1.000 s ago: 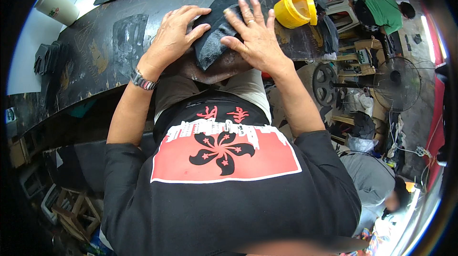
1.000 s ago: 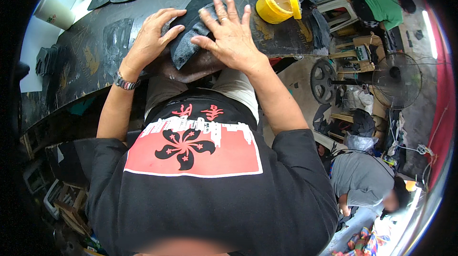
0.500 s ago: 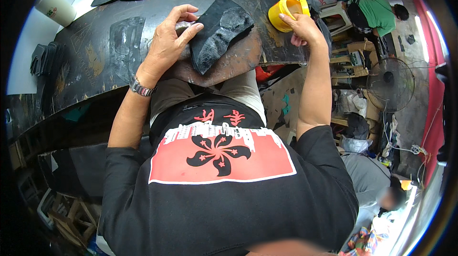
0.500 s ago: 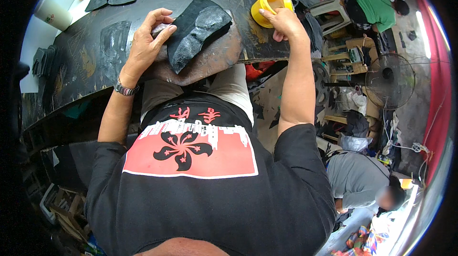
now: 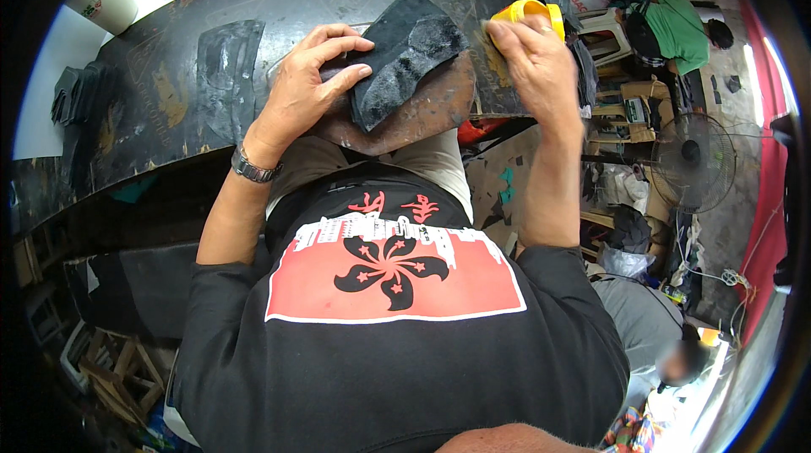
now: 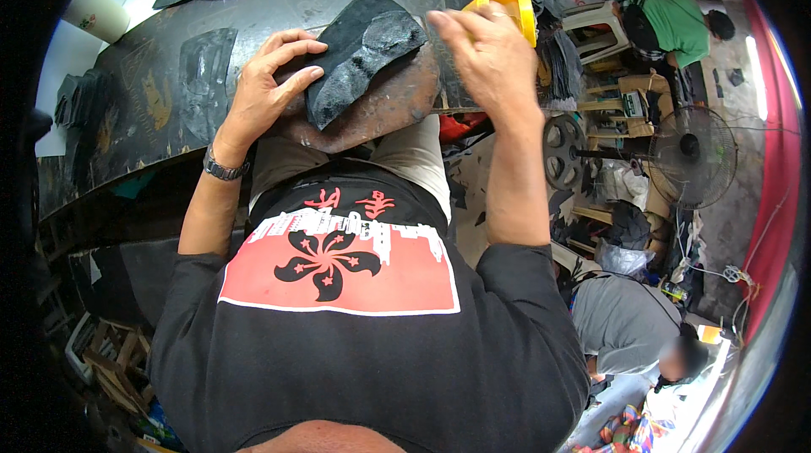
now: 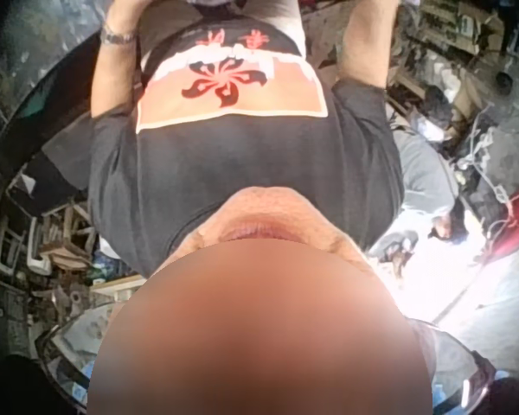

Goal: The person repeatedly rubs dark flexible sheets on a curved surface using both hands, then stacks them on the table. The person handles the sheets one at a time, pressing and smoothing them before placing them in a growing pile.

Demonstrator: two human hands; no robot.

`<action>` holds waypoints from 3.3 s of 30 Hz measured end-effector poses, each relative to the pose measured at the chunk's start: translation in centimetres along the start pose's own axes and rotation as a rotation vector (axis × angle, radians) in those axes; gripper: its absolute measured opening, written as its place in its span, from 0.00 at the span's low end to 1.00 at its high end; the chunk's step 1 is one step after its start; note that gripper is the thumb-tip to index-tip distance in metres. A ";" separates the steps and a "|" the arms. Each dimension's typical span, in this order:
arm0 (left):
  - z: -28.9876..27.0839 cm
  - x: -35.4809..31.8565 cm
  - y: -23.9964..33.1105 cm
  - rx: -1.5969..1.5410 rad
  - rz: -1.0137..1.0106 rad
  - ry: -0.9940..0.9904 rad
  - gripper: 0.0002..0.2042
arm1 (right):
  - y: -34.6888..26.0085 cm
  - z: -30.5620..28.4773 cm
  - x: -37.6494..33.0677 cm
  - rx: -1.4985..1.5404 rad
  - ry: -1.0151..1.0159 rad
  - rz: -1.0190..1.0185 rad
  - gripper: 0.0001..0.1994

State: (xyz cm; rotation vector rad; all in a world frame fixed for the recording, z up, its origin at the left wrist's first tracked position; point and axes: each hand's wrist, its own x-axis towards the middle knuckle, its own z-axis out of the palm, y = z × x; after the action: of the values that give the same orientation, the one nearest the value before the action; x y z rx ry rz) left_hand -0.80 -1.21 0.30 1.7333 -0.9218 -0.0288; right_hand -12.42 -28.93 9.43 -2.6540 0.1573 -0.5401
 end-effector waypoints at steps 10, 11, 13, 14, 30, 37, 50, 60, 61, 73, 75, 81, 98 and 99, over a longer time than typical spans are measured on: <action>0.1 -0.3 -0.3 0.021 -0.003 0.023 0.13 | 0.8 9.4 0.1 -0.369 -0.094 -0.150 0.38; 0.1 -0.2 -0.4 0.015 -0.003 0.022 0.14 | 0.3 9.2 -0.4 -0.383 -0.092 -0.165 0.40; 0.1 -0.2 -0.4 0.017 0.001 0.019 0.14 | -0.6 9.0 -1.1 -0.402 -0.168 -0.092 0.43; 0.1 -0.3 -0.4 0.021 0.001 0.017 0.14 | -0.8 8.9 -1.2 -0.399 -0.186 -0.090 0.45; 0.5 -0.7 -0.3 -0.024 -0.044 0.107 0.34 | 0.1 8.6 2.3 -0.372 -0.372 -0.350 0.37; 0.5 -0.7 -0.5 -0.029 -0.038 0.111 0.38 | -1.3 8.6 0.3 -0.261 -0.414 -0.420 0.37; -1.1 4.7 -2.8 0.240 0.176 -0.117 0.19 | -2.2 9.3 -0.7 -0.329 -0.312 -0.393 0.33; -0.9 6.2 -4.5 0.445 0.284 -0.187 0.22 | -3.3 8.5 -1.8 -0.362 -0.263 -0.457 0.32; -0.8 6.2 -4.6 0.464 0.315 -0.152 0.22 | -3.6 8.3 -2.2 -0.367 -0.248 -0.475 0.33; -0.9 7.1 -6.2 0.374 0.217 -0.260 0.20 | -4.0 9.2 -0.4 -0.420 -0.126 -0.590 0.32; -0.9 7.1 -6.5 0.330 0.182 -0.270 0.19 | -4.1 9.7 -0.6 -0.375 -0.179 -0.588 0.32; -0.9 6.9 -6.7 0.414 0.210 -0.242 0.19 | -4.2 9.6 -1.6 -0.276 -0.253 -0.578 0.32; -1.1 6.5 -4.7 0.300 0.095 -0.329 0.18 | -3.5 4.2 -2.7 0.272 -0.280 -0.580 0.17; -1.1 6.4 -4.7 0.302 0.095 -0.324 0.18 | -3.5 4.1 -2.6 0.105 -0.169 -0.548 0.14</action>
State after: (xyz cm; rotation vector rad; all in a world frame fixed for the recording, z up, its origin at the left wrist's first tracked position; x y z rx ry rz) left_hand 6.76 -3.70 -0.51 1.9970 -1.2989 -0.1155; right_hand -13.10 -23.66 6.60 -2.6090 -0.6465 -0.4657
